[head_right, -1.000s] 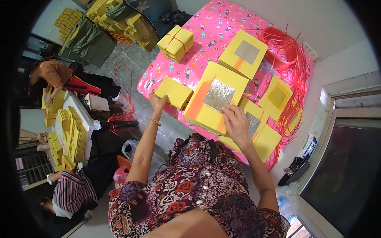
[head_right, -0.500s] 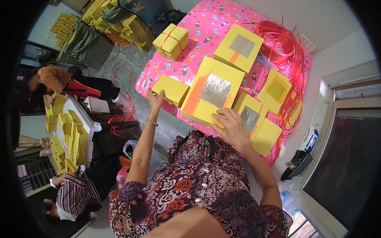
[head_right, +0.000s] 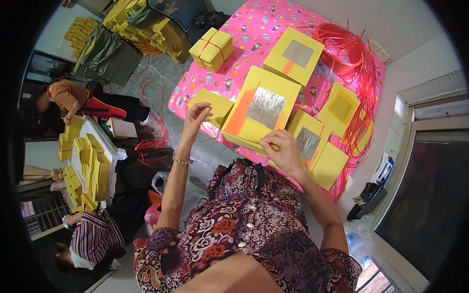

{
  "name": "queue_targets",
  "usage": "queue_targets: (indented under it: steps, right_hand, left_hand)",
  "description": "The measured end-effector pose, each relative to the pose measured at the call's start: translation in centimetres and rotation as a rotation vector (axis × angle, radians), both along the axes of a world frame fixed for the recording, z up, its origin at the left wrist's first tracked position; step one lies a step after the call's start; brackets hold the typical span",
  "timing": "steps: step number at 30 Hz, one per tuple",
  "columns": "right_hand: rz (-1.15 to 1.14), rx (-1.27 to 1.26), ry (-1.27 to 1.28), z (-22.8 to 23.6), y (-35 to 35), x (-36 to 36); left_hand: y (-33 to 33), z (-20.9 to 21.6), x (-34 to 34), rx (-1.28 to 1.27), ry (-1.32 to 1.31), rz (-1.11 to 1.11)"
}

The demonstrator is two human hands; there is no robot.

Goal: Folding and stacking sheets of yellow paper decorated with metallic squares.

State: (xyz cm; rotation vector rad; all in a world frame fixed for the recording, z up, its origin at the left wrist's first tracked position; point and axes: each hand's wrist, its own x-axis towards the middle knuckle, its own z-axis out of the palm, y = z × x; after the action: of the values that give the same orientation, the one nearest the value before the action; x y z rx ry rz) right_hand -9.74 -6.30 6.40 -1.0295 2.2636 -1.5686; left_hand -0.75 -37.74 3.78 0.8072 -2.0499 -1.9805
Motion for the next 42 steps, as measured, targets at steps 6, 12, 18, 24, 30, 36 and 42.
queue_targets:
  steps: [6, 12, 18, 24, 30, 36, 42]
  right_hand:
    - [-0.012, -0.001, -0.22, -0.4, -0.1, -0.3]
    - [-0.025, 0.024, -0.298, -0.2, -0.2, -0.3]
    - [-0.037, 0.035, -0.316, -0.4, -0.2, -0.4]
    - [-0.074, -0.037, -0.283, -1.3, -0.4, -0.3]
    - [-0.065, -0.028, -0.279, -1.3, -0.4, -0.4]
    - [-0.06, -0.013, -0.291, -1.1, -0.4, -0.5]
    - [-0.114, 0.026, -0.233, -0.2, -0.4, -0.7]
  left_hand:
    - [4.1, 4.8, 0.2, -0.005, 0.044, -0.426]
    - [4.0, 4.3, 0.3, -0.213, 0.027, -0.479]
    - [4.0, 3.6, 0.3, -0.201, 0.015, -0.46]
    - [4.2, 3.6, 0.3, -0.194, 0.012, -0.443]
    - [4.6, 3.7, 0.2, -0.145, -0.032, -0.372]
    - [4.7, 3.5, 0.2, -0.121, -0.045, -0.358]
    - [5.6, 5.8, -0.3, -0.206, -0.082, -0.369]
